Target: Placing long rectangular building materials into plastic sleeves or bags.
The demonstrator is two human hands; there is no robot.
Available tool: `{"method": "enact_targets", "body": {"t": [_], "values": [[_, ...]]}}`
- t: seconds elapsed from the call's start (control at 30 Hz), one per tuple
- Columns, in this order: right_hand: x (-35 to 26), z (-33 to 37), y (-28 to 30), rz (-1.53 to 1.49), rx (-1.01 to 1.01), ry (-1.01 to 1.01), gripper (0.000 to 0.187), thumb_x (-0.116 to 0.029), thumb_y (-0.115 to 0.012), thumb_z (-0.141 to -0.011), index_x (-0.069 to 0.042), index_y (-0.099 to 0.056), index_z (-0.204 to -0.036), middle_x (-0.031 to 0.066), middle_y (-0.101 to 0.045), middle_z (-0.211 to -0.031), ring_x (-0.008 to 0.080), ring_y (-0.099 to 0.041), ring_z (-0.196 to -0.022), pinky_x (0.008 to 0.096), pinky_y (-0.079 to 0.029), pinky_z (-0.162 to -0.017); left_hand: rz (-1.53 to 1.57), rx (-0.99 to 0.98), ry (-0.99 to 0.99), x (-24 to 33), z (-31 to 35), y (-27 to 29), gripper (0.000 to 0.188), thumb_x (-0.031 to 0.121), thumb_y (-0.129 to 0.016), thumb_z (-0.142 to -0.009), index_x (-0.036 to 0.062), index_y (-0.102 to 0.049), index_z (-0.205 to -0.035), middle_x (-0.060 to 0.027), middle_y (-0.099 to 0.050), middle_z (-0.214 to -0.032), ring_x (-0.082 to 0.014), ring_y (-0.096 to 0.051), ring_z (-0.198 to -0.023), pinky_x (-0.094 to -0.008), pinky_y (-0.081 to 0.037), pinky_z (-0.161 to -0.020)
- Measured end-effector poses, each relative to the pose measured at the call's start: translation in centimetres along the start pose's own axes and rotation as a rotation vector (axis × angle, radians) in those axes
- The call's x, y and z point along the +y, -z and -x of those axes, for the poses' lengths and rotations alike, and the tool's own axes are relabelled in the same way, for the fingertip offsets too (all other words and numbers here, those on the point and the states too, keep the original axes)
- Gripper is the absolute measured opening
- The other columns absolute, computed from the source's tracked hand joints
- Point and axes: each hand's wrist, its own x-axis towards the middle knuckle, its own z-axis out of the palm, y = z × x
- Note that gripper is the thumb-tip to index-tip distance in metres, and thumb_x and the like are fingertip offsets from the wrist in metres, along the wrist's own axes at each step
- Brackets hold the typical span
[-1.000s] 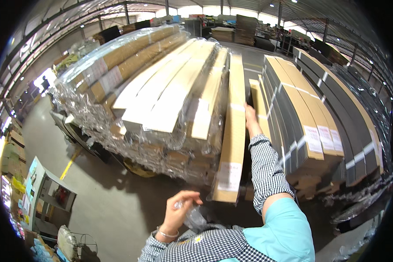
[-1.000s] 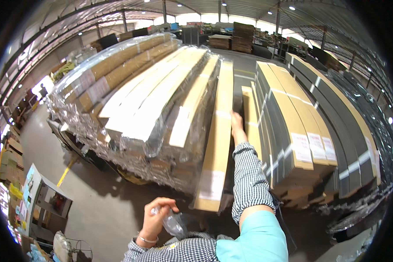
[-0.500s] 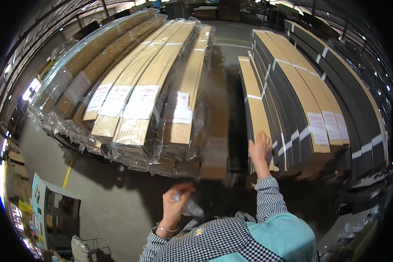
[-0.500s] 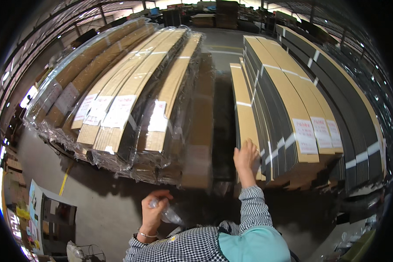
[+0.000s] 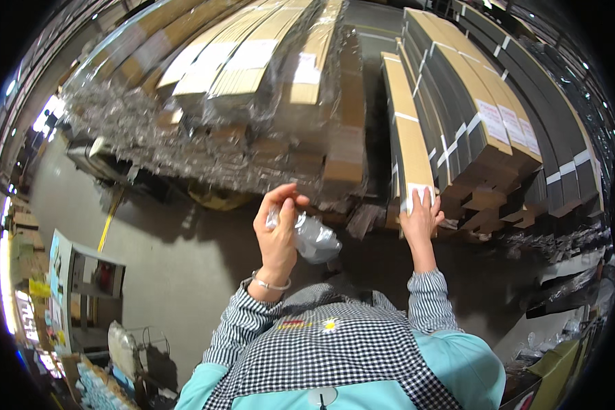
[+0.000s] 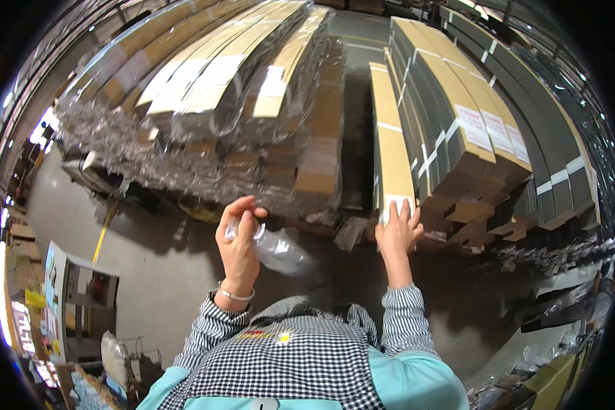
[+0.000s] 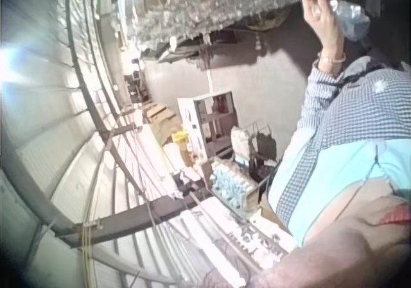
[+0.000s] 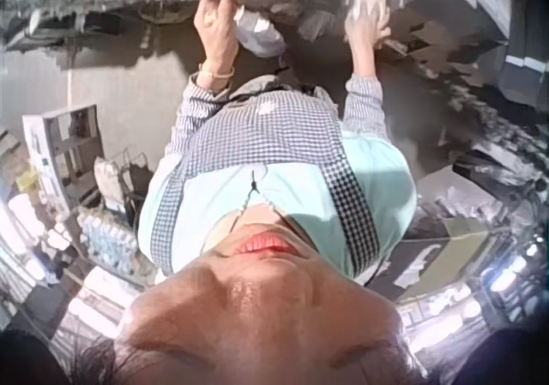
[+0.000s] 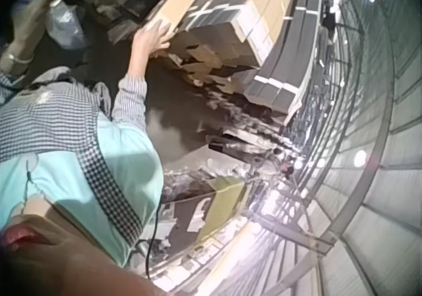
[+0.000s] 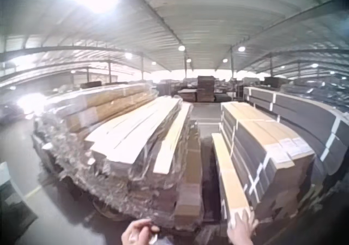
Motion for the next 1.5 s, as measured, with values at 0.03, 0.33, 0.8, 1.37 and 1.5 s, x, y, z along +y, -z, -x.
{"method": "enact_targets", "body": {"t": [0.03, 0.33, 0.8, 1.37, 1.5], "values": [[0.0, 2.0, 1.3, 0.048, 0.012, 0.108, 0.040, -0.023, -0.072, -0.078, -0.012, -0.070, -0.117, 0.0146, -0.047, -0.144, 0.0390, -0.026, -0.139, 0.0600, -0.033, -0.098, 0.014, 0.001, -0.011, 0.2, 0.5, 0.4, 0.022, 0.012, -0.056, -0.100, 0.0031, -0.061, -0.119, -0.0036, -0.067, -0.095, -0.0050, -0.055, -0.081, -0.0197, -0.040, -0.071], [-12.8, 9.9, 12.9, -1.113, -0.101, 0.607, 0.038, -0.026, -0.084, -0.072, -0.006, -0.062, -0.096, 0.0073, -0.060, -0.095, 0.0238, -0.057, -0.095, 0.0374, -0.043, -0.090, 0.022, -0.069, -0.022, 0.8, 5.8, 0.2, 0.025, 0.010, -0.062, -0.096, 0.0017, -0.061, -0.120, -0.0041, -0.064, -0.103, -0.0101, -0.061, -0.094, -0.0221, -0.046, -0.080], [-9.2, 10.2, 13.6, -1.969, -0.192, 0.197, 0.027, -0.014, -0.064, -0.095, -0.005, -0.054, -0.072, -0.0001, -0.050, -0.078, 0.0111, -0.047, -0.077, 0.0246, -0.037, -0.075, -0.018, -0.262, 0.335, -1.9, 7.9, 0.0, 0.019, 0.020, -0.068, -0.095, 0.0059, -0.061, -0.084, 0.0063, -0.056, -0.075, -0.0015, -0.046, -0.066, -0.0194, -0.036, -0.058], [15.3, 14.2, 2.1, -0.566, -0.627, 0.280, 0.018, -0.020, -0.066, -0.088, -0.002, -0.068, -0.088, 0.0090, -0.066, -0.085, 0.0229, -0.062, -0.082, 0.0349, -0.051, -0.074, -0.924, -1.288, -0.008, -20.8, 11.5, -2.7, 0.020, 0.017, -0.062, -0.088, 0.0094, -0.072, -0.103, -0.0070, -0.071, -0.101, -0.0266, -0.069, -0.084, -0.0362, -0.055, -0.075], [18.0, 13.2, -2.9, -0.320, -0.447, 0.460, 0.008, -0.013, -0.062, -0.082, -0.006, -0.064, -0.084, 0.0076, -0.064, -0.090, 0.0271, -0.060, -0.089, 0.0391, -0.049, -0.082, -1.089, -1.250, -0.131, -22.9, 11.6, -5.2, 0.019, 0.011, -0.061, -0.082, 0.0095, -0.072, -0.097, -0.0078, -0.068, -0.096, -0.0306, -0.067, -0.084, -0.0402, -0.055, -0.076]]}}
